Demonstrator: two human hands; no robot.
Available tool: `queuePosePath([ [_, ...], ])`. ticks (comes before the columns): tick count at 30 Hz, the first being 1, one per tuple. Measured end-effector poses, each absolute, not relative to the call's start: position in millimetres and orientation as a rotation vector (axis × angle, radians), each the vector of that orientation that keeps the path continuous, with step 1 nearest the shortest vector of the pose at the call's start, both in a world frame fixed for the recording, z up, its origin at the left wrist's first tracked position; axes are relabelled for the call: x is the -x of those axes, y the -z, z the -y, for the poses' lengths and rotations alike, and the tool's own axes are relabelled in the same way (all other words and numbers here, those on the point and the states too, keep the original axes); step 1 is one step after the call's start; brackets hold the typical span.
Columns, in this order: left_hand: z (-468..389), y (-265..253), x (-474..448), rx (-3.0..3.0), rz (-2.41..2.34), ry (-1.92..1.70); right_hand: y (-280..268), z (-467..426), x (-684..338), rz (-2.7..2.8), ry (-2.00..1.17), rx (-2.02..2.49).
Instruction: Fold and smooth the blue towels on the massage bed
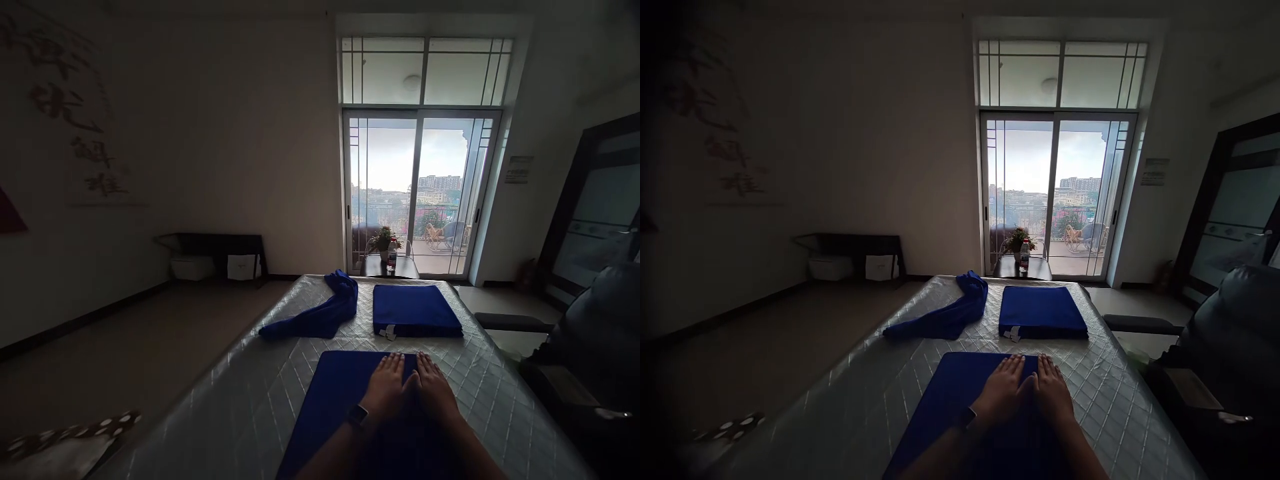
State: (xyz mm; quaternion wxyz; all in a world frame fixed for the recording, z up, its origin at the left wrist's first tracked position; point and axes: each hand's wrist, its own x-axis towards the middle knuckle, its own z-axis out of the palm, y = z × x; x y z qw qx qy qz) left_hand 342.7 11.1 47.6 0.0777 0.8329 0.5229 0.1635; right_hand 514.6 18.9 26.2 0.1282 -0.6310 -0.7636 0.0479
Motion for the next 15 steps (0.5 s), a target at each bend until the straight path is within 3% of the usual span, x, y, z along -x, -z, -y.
queuePosePath([
  [6, -9.5, -36.2, -385.6, -2.442, -1.492, -0.531, -22.9, -19.0, -517.4, 2.26, -0.12, 1.811],
  [15, -12.3, -37.8, -253.3, -2.324, -1.938, -0.34, -28.8, -16.4, -513.7, 2.174, -0.188, 1.816],
])
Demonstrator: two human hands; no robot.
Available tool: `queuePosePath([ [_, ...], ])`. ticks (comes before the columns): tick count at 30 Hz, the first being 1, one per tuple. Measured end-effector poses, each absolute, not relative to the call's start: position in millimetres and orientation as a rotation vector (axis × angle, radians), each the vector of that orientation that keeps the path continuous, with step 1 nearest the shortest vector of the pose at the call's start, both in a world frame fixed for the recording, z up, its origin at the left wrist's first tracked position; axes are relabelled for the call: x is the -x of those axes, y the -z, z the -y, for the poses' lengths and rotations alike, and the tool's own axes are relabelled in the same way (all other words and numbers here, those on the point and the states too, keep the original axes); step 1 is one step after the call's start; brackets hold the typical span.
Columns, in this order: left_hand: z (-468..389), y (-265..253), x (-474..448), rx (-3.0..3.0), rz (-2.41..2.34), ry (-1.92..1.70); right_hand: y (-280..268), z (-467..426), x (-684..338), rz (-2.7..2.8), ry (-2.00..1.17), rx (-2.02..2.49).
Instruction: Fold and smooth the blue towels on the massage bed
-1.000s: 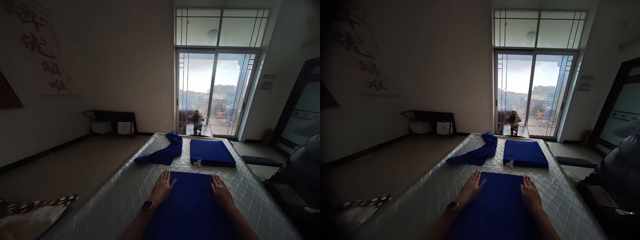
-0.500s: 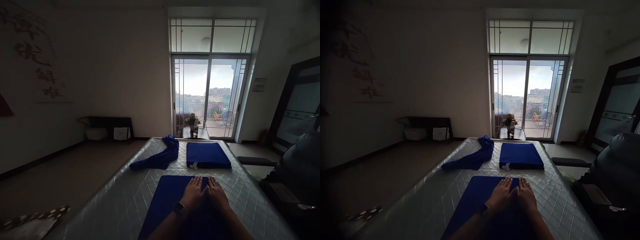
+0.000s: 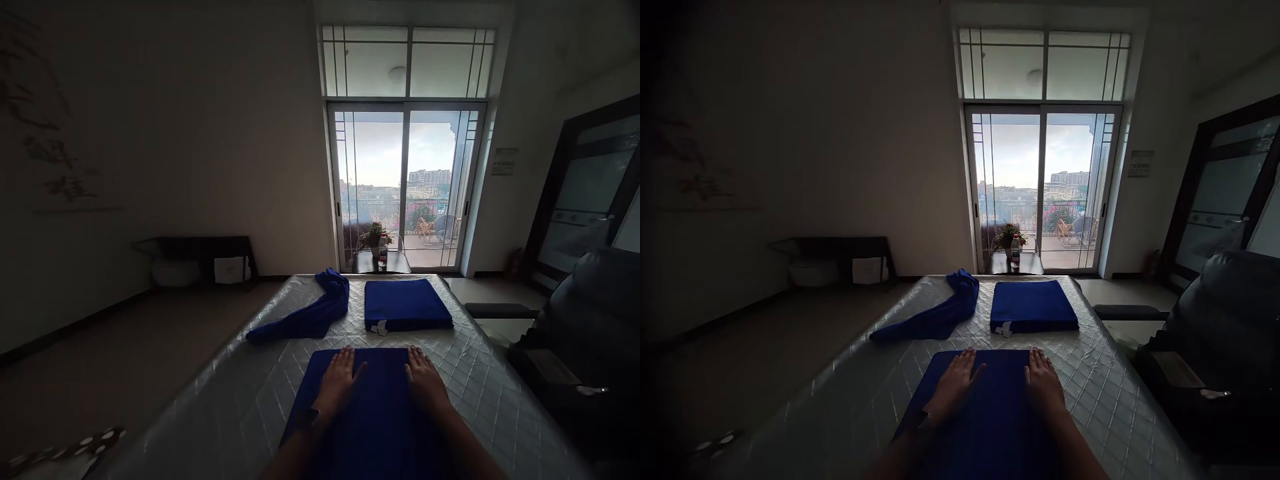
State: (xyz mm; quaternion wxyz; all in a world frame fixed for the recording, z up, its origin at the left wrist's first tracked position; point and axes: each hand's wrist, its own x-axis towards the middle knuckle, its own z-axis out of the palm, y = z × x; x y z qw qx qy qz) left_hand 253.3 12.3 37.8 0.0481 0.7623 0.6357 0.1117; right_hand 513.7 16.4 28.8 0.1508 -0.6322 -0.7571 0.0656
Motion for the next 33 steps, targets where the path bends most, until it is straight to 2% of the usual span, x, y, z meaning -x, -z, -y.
queuePosePath([
  [6, -0.4, -29.5, -172.5, -2.216, -2.119, -0.382, -21.2, -19.9, -513.8, 2.182, -0.141, 1.828],
  [16, 3.4, -31.6, -168.2, -2.139, -2.11, -0.442, -25.3, -17.6, -509.3, 2.248, 0.11, 1.707],
  [23, 3.2, -31.2, -166.6, -2.132, -2.097, -0.473, -19.6, -23.8, -510.6, 2.284, -0.146, 1.85],
  [33, 6.0, -34.2, -166.9, -2.138, -2.109, -0.431, -37.0, -15.5, -512.4, 2.377, -0.134, 1.919],
])
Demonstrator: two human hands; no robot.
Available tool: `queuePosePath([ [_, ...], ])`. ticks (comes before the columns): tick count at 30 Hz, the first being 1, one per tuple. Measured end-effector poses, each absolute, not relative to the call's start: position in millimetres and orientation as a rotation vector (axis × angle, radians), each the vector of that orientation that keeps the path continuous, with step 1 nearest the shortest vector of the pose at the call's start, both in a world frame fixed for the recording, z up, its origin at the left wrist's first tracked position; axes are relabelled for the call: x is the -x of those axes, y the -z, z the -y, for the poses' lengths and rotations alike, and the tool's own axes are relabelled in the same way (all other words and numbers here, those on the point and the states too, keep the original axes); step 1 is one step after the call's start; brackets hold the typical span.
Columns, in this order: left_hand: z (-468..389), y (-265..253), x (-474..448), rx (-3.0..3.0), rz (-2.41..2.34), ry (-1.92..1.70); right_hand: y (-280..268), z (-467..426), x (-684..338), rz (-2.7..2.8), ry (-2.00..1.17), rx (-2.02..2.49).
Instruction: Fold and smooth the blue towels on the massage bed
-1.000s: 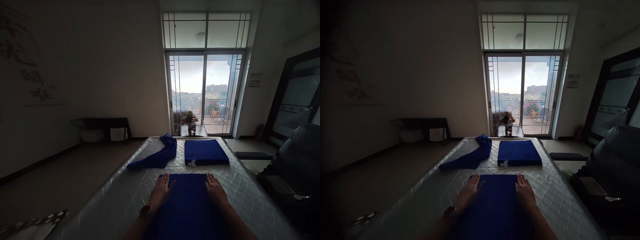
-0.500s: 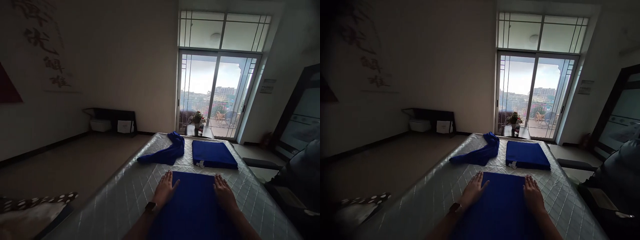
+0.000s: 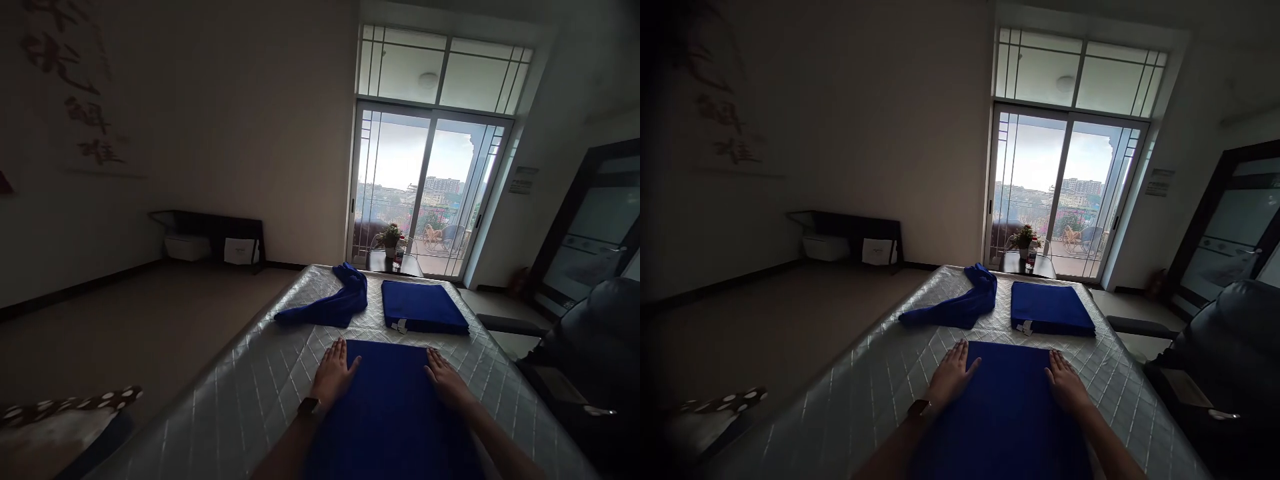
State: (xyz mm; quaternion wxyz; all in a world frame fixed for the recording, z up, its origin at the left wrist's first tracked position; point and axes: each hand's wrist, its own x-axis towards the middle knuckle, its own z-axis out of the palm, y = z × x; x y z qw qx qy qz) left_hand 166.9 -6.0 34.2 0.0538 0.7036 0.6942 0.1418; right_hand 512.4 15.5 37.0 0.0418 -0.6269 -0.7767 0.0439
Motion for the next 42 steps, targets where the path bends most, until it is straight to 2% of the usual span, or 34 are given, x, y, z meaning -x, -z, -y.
queuePosePath([
  [5, 5.3, -34.0, -167.5, -2.144, -2.115, -0.424, -36.2, 3.9, -512.6, 2.314, -0.102, 1.898],
  [17, 14.5, -44.8, -185.6, -2.214, -2.234, -0.367, -41.2, 23.4, -504.4, 2.25, -0.269, 1.94],
  [25, 49.2, -49.9, -330.6, -2.526, -1.42, -0.462, -22.9, 18.6, -511.5, 2.284, -0.125, 1.879],
  [29, 42.3, -48.3, -371.3, -2.459, -1.398, -0.518, -19.3, 17.9, -515.0, 2.348, -0.067, 1.854],
  [33, 31.8, -47.0, -349.8, -2.4, -1.578, -0.435, -25.3, 19.5, -512.1, 2.297, -0.144, 1.884],
  [42, 20.3, -34.8, -202.8, -2.235, -2.057, -0.298, -30.8, 24.5, -510.3, 2.215, -0.28, 1.881],
])
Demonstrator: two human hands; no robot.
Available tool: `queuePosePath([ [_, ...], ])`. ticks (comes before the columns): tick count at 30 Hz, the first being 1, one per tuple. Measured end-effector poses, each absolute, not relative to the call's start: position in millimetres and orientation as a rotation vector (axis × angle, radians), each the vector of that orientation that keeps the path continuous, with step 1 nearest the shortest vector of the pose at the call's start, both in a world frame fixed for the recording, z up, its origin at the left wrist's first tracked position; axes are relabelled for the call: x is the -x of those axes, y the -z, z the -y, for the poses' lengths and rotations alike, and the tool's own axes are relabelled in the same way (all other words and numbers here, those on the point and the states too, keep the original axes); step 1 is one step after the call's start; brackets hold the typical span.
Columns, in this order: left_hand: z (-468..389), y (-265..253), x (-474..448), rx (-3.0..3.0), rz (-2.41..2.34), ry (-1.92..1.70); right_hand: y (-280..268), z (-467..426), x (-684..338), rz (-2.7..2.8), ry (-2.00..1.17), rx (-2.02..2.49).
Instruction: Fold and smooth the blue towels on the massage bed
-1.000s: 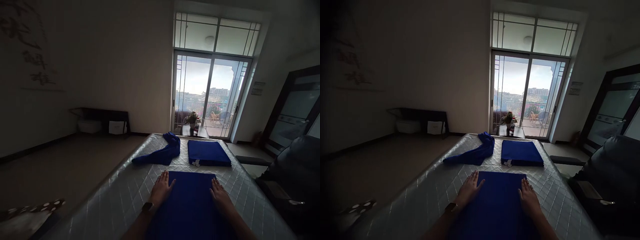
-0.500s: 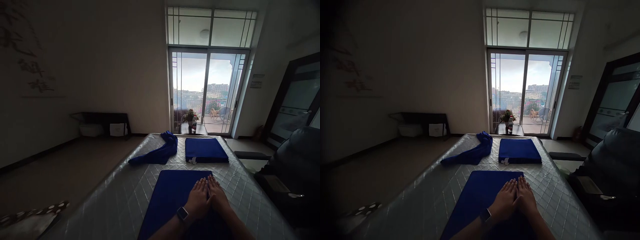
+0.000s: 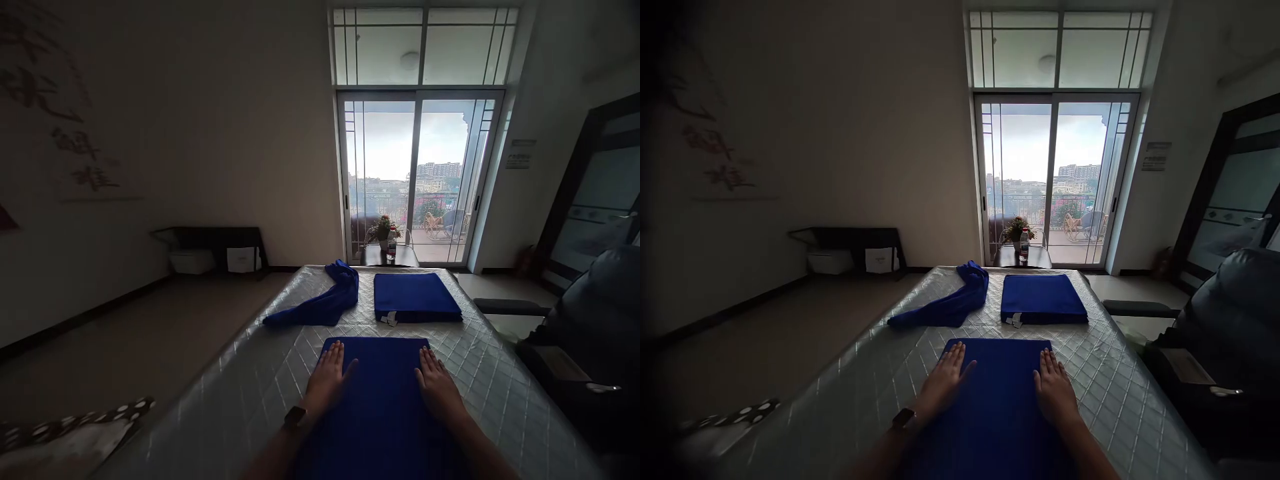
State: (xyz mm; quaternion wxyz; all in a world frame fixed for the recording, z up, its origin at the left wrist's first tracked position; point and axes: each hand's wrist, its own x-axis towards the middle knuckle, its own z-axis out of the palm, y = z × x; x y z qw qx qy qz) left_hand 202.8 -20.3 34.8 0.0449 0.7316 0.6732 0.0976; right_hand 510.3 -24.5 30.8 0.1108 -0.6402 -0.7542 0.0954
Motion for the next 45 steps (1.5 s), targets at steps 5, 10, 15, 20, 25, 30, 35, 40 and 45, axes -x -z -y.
queuePosePath([
  [5, 18.7, -16.1, -176.7, -2.272, -2.088, -0.414, -30.8, 23.5, -509.3, 2.211, -0.271, 1.896],
  [10, 16.1, -9.2, -177.0, -2.291, -2.088, -0.422, -33.8, 24.9, -507.5, 2.217, -0.249, 1.928],
  [15, 19.1, -15.4, -178.0, -2.286, -2.086, -0.409, -33.9, 25.8, -505.8, 2.249, -0.194, 1.926],
  [20, 24.3, -24.1, -180.1, -2.266, -2.094, -0.398, -41.8, 30.0, -502.3, 2.296, -0.124, 1.936],
  [25, 25.2, -24.4, -180.3, -2.258, -2.08, -0.38, -46.8, 49.3, -500.1, 2.284, -0.08, 1.939],
  [30, 19.7, -12.0, -176.9, -2.302, -2.076, -0.441, -40.5, 67.2, -500.9, 2.258, -0.203, 1.951],
  [35, 16.6, -14.9, -175.6, -2.301, -2.123, -0.377, -39.8, 68.5, -502.5, 2.228, -0.257, 1.928],
  [40, 32.8, -35.9, -233.9, -2.484, -1.963, -0.419, -37.7, 66.7, -503.7, 2.199, -0.271, 1.91],
  [45, 65.4, -38.7, -347.9, -2.573, -1.406, -0.43, -26.1, 64.8, -509.8, 2.245, -0.166, 1.856],
])
